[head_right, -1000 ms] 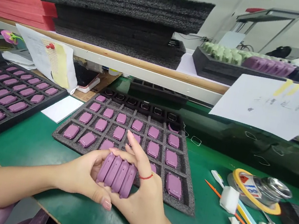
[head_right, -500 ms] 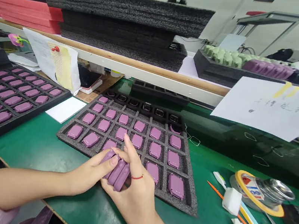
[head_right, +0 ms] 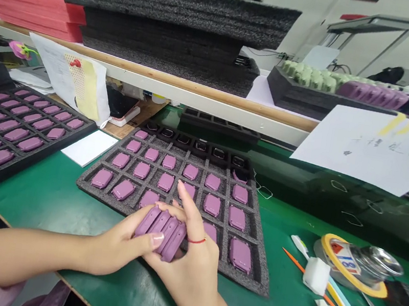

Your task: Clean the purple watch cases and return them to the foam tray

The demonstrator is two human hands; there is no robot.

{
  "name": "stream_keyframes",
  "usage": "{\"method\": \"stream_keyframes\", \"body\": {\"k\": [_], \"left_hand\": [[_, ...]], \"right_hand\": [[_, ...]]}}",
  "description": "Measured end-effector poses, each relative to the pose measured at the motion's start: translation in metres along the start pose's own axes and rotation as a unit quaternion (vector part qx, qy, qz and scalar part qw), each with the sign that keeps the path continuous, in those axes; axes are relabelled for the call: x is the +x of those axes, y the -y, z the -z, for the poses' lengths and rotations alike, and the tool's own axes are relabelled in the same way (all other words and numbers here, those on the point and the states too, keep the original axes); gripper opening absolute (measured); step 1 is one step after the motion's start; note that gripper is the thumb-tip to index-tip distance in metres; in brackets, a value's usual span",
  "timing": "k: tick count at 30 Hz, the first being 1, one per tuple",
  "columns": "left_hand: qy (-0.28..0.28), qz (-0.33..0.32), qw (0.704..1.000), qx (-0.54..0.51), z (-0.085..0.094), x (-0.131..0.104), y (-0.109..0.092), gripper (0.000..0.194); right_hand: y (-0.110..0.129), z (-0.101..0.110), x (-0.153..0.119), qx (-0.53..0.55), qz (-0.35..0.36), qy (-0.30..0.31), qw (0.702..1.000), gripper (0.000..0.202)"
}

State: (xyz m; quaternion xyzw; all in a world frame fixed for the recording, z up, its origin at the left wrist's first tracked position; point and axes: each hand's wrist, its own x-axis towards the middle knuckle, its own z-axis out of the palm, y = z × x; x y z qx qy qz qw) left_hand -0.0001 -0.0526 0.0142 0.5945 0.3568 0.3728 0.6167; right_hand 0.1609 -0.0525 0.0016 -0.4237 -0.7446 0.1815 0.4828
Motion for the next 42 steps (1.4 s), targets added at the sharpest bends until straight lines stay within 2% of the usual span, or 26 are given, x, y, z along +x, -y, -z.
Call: {"method": "stream_keyframes", "body": {"k": [3,7,11,16,20,27,37,42], "left_hand": [[-0.015,0.015,0.999,-0.039,-0.002,0.001,0.002,0.045],[0.028,0.012,0.999,-0.042,0.005,0.001,-0.004,0.059],[0.066,-0.002,0.998,-0.008,0.013,0.001,-0.011,0.043],[0.037,-0.041,0.997,0.062,0.01,0.002,-0.008,0.032],[0.028,-0.079,0.99,0.114,0.009,0.002,-0.006,0.033],[0.028,-0.086,0.99,0.111,0.009,0.002,-0.009,0.026],[0.025,-0.118,0.987,0.109,0.009,0.001,-0.006,0.03],[0.014,-0.129,0.987,0.098,0.007,0.001,-0.006,0.026]], "right_hand": [[0.0,-0.006,-0.001,-0.011,0.023,-0.025,0.999,0.083],[0.003,-0.002,0.003,0.0,0.038,-0.009,0.999,0.09],[0.004,0.008,0.006,0.003,0.045,-0.018,0.999,0.089],[0.002,0.01,0.005,-0.008,0.045,-0.014,0.999,0.089],[0.002,0.009,0.004,-0.016,0.058,-0.012,0.998,0.089],[0.003,0.011,0.005,-0.005,0.057,-0.009,0.998,0.089],[0.003,0.012,0.006,-0.01,0.065,-0.003,0.998,0.09],[0.004,0.012,0.007,-0.012,0.066,-0.006,0.998,0.093]]}}
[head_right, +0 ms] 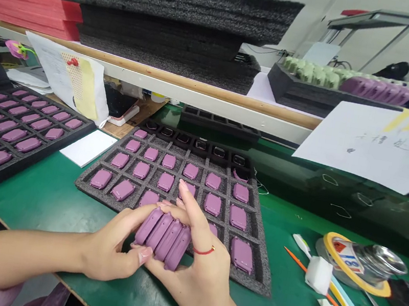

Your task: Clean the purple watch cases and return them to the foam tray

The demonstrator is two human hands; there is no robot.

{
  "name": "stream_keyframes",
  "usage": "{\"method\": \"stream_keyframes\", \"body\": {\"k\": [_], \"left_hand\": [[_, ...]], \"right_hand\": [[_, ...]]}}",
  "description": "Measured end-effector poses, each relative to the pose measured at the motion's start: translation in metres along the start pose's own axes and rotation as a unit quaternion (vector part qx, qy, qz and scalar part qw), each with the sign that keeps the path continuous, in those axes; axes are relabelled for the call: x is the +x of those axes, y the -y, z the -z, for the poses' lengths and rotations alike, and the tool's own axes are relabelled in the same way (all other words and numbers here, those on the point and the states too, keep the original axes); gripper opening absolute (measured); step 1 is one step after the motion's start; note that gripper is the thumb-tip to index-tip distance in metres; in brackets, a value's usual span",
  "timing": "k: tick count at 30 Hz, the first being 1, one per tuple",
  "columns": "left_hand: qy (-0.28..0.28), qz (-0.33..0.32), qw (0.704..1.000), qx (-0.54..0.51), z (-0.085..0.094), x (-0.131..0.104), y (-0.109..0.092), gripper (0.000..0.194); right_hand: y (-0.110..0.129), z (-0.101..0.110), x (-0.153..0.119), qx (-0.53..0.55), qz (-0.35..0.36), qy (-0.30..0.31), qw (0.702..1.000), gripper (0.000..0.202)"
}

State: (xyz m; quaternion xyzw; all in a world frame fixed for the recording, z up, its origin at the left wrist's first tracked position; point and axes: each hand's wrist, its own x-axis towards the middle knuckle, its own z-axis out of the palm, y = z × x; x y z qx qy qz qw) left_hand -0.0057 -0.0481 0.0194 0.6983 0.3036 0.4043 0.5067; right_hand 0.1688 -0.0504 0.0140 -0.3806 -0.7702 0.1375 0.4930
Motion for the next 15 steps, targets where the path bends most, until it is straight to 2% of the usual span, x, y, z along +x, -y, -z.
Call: {"method": "stream_keyframes", "body": {"k": [11,15], "left_hand": [[-0.006,0.012,1.0,0.009,-0.0005,-0.0015,0.0004,0.022],[-0.004,0.011,1.0,0.006,-0.0007,-0.0006,-0.0013,0.028]], "right_hand": [[-0.0006,-0.0002,-0.0016,0.0,0.001,0.007,1.0,0.091],[-0.0004,0.0004,-0.0016,-0.003,-0.001,0.008,1.0,0.091]]}}
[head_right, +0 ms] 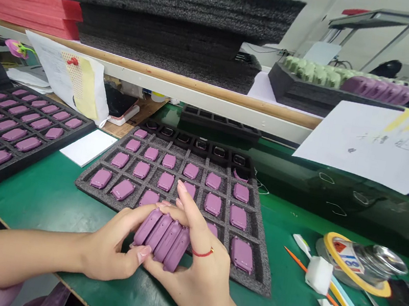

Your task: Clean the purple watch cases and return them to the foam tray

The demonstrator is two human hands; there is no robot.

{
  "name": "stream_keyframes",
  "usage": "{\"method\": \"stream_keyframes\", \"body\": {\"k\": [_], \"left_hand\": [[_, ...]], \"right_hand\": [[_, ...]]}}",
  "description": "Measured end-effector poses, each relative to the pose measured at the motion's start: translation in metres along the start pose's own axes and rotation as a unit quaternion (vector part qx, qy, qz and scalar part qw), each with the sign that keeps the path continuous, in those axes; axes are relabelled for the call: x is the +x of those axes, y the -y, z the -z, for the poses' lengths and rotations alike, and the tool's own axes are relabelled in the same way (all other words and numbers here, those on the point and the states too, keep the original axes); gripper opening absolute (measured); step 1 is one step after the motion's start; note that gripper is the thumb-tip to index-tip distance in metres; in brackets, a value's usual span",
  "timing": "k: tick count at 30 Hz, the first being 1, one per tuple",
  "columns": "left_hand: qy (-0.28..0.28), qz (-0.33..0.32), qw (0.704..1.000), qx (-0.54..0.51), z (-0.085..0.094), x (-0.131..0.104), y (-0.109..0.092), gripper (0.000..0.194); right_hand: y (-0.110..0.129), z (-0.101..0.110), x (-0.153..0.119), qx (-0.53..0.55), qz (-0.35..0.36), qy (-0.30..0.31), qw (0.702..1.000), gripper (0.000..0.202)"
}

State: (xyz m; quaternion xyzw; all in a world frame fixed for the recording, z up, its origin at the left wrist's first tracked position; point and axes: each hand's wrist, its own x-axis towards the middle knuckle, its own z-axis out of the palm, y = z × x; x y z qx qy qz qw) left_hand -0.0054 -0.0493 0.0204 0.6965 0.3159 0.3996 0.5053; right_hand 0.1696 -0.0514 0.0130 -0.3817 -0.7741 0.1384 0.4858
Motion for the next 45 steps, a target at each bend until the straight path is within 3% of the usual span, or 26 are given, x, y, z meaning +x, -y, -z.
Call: {"method": "stream_keyframes", "body": {"k": [13,18,23,26,29,36,45], "left_hand": [[0.014,0.016,1.0,0.012,0.002,-0.001,0.001,0.028],[-0.018,0.043,0.999,0.007,-0.004,-0.006,0.005,0.028],[-0.009,0.103,0.987,-0.12,-0.004,-0.004,0.004,0.062],[0.015,0.165,0.956,-0.242,-0.002,-0.001,0.003,0.079],[-0.001,0.203,0.94,-0.273,0.0,0.002,0.002,0.076],[-0.018,0.204,0.934,-0.291,-0.001,0.002,0.002,0.068],[-0.029,0.222,0.93,-0.29,-0.003,0.0,0.004,0.074]], "right_hand": [[-0.002,-0.001,-0.001,0.0,0.005,-0.002,1.0,0.088],[-0.002,-0.011,-0.004,-0.014,0.016,-0.014,1.0,0.081],[-0.002,-0.016,-0.004,0.02,0.002,-0.021,1.0,0.087],[-0.001,-0.013,0.0,0.042,-0.003,-0.006,0.999,0.096],[0.0,-0.01,0.003,0.051,0.001,0.013,0.999,0.096],[-0.001,-0.008,0.005,0.057,-0.006,0.032,0.998,0.096],[-0.008,-0.008,0.001,0.091,0.0,0.04,0.995,0.098]]}}
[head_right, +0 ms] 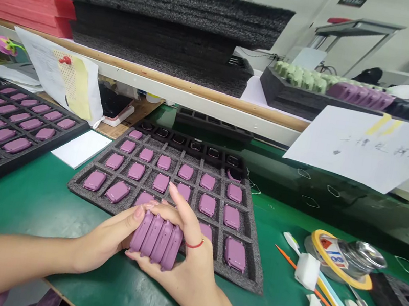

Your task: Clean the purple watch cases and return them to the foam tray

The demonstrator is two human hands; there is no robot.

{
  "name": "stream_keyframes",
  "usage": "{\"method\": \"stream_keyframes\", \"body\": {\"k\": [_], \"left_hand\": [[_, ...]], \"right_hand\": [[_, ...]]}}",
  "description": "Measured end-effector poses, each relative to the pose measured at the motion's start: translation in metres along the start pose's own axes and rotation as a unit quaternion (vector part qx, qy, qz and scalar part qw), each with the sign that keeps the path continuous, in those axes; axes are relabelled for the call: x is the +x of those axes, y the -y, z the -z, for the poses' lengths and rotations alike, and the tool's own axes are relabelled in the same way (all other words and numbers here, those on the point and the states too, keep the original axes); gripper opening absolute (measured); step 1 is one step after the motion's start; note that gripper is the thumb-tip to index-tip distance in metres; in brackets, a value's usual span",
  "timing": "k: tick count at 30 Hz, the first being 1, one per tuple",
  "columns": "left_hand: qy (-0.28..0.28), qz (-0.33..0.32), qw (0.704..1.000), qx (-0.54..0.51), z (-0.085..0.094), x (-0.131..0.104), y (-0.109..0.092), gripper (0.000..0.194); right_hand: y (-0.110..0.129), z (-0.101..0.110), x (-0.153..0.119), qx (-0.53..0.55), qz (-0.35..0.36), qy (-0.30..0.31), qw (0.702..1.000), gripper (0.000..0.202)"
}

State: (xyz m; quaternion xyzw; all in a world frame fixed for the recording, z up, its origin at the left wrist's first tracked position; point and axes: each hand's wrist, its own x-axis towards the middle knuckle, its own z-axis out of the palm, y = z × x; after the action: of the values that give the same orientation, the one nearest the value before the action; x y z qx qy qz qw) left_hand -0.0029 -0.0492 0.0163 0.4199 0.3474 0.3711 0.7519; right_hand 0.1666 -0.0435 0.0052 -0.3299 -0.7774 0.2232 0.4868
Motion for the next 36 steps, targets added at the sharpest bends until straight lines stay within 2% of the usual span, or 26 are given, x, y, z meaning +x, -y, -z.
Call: {"method": "stream_keyframes", "body": {"k": [11,18,25,28,33,36], "left_hand": [[-0.001,-0.015,1.0,-0.003,0.001,0.0,0.0,0.072],[0.075,-0.091,0.989,0.093,-0.001,0.002,-0.01,0.048],[0.081,-0.103,0.983,0.124,0.001,0.004,-0.011,0.056],[0.093,-0.1,0.985,0.107,0.001,0.004,-0.011,0.059],[0.076,-0.105,0.987,0.092,0.0,0.003,-0.01,0.053],[0.02,-0.133,0.979,0.153,0.002,0.0,-0.01,0.058]], "right_hand": [[0.002,-0.001,0.002,0.005,0.018,0.004,1.0,0.097],[0.002,0.0,-0.002,0.019,0.026,0.027,0.999,0.083],[0.0,0.003,-0.002,-0.003,0.046,0.045,0.998,0.087],[0.001,0.002,-0.001,-0.017,0.064,0.049,0.997,0.086],[0.005,0.004,-0.003,-0.063,0.118,0.082,0.988,0.082],[0.011,0.008,-0.002,-0.052,0.08,0.079,0.992,0.094]]}}
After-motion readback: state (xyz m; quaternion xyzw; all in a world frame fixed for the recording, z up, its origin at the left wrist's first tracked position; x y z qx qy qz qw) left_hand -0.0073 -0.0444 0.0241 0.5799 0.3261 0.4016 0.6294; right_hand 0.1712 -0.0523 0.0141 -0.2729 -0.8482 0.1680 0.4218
